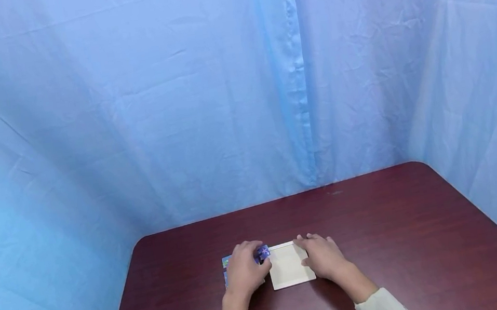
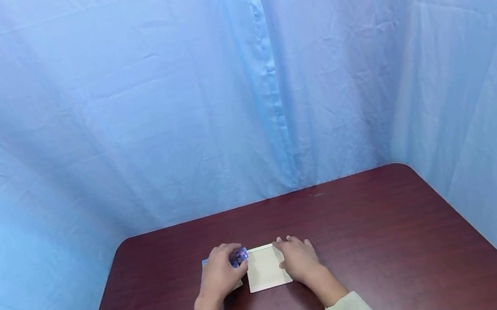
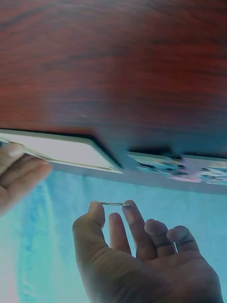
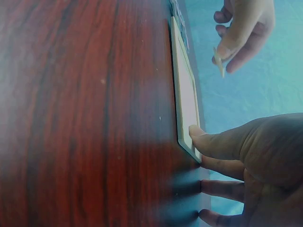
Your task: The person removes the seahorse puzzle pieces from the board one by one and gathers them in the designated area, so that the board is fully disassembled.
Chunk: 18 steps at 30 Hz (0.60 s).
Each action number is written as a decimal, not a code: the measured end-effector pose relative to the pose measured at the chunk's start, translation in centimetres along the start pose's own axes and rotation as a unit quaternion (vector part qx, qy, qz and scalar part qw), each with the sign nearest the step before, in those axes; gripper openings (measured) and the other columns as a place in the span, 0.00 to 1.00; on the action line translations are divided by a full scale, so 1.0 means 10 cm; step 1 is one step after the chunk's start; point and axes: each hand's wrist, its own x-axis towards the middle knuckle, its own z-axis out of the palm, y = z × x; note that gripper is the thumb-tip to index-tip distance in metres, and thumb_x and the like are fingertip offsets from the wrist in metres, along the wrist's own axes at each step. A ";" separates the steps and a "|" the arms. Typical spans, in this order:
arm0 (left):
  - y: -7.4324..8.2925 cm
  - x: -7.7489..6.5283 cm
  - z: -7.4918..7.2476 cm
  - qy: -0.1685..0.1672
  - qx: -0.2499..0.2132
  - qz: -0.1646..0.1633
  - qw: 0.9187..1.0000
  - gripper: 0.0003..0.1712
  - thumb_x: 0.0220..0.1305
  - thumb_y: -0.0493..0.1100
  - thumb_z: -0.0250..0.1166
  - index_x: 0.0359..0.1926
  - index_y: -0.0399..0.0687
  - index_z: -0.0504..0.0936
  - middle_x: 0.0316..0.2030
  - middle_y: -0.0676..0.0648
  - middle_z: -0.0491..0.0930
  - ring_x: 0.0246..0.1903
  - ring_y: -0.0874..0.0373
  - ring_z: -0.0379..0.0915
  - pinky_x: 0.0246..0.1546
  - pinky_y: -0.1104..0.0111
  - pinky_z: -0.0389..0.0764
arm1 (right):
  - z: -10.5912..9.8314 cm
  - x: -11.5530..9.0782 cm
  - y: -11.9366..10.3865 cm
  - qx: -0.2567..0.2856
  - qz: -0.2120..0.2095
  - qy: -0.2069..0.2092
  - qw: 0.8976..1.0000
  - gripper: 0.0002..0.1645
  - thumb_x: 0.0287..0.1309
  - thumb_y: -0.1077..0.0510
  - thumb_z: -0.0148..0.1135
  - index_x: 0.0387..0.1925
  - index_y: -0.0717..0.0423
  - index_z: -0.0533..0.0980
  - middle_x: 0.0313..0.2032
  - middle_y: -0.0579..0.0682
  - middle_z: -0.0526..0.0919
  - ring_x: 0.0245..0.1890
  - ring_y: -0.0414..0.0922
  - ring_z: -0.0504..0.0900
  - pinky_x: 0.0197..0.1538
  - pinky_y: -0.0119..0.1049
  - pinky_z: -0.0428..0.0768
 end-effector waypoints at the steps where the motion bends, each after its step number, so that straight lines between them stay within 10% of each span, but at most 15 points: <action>1: -0.03 0.00 -0.02 0.004 0.002 -0.002 1.000 0.24 0.57 0.49 0.77 0.55 0.51 0.89 0.49 0.48 0.89 0.48 0.52 0.83 0.48 0.53 0.86 | 0.00 0.00 0.00 0.003 0.001 0.000 1.000 0.35 0.60 0.59 0.75 0.69 0.53 0.78 0.70 0.55 0.80 0.73 0.59 0.75 0.69 0.73 0.68; 18: -0.25 0.09 -0.03 -0.001 0.009 -0.017 1.000 0.27 0.58 0.44 0.78 0.60 0.48 0.86 0.53 0.45 0.89 0.51 0.50 0.84 0.52 0.51 0.86 | 0.02 -0.05 -0.03 0.013 0.005 0.003 1.000 0.34 0.61 0.59 0.74 0.69 0.54 0.78 0.71 0.54 0.78 0.74 0.59 0.74 0.70 0.71 0.68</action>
